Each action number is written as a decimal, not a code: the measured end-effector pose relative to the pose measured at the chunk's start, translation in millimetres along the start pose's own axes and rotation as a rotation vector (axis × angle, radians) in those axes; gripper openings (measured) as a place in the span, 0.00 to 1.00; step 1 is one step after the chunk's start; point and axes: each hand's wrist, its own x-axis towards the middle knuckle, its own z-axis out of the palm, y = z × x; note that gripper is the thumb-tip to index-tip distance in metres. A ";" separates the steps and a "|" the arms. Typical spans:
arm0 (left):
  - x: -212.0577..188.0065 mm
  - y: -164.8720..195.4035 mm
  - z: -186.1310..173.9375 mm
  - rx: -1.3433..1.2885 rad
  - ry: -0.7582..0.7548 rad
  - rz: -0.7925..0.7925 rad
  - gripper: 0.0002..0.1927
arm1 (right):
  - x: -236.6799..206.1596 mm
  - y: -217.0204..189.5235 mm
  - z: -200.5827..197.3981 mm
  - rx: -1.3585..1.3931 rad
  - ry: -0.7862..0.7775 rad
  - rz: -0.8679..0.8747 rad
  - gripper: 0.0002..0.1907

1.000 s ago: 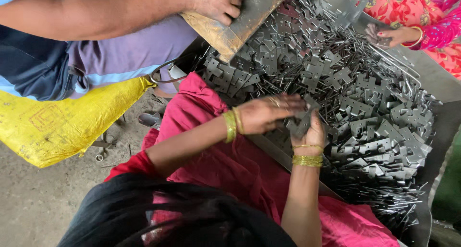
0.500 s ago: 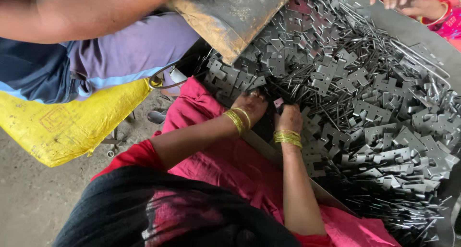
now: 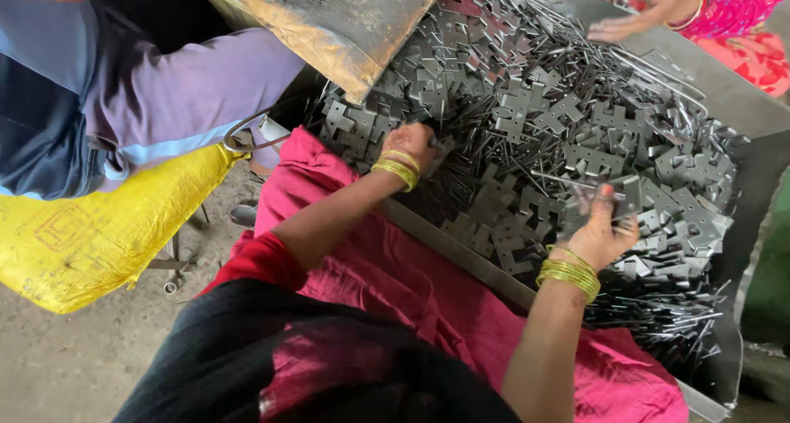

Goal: The person sits on the floor and sorts small metal parts from a large pile into a wooden tray with cutouts. They pick up parts by hand and place them into the tray while other workers also sort parts nearby.

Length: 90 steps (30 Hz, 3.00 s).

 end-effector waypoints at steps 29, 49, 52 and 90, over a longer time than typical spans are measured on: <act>-24.7 7.2 68.8 -1.465 -0.361 0.135 0.35 | 34.4 124.5 -42.2 -1.727 -0.585 -0.261 0.19; 135.3 -34.3 -156.6 -0.175 0.636 -0.273 0.24 | 51.7 84.6 -65.1 -0.578 0.091 0.518 0.26; 144.5 -34.3 -164.2 -0.047 0.533 -0.435 0.21 | 41.5 111.8 -12.0 -1.039 -0.343 0.471 0.21; -22.5 39.7 52.4 0.531 -0.017 0.078 0.19 | -37.7 117.8 -81.4 -0.066 -0.176 0.523 0.21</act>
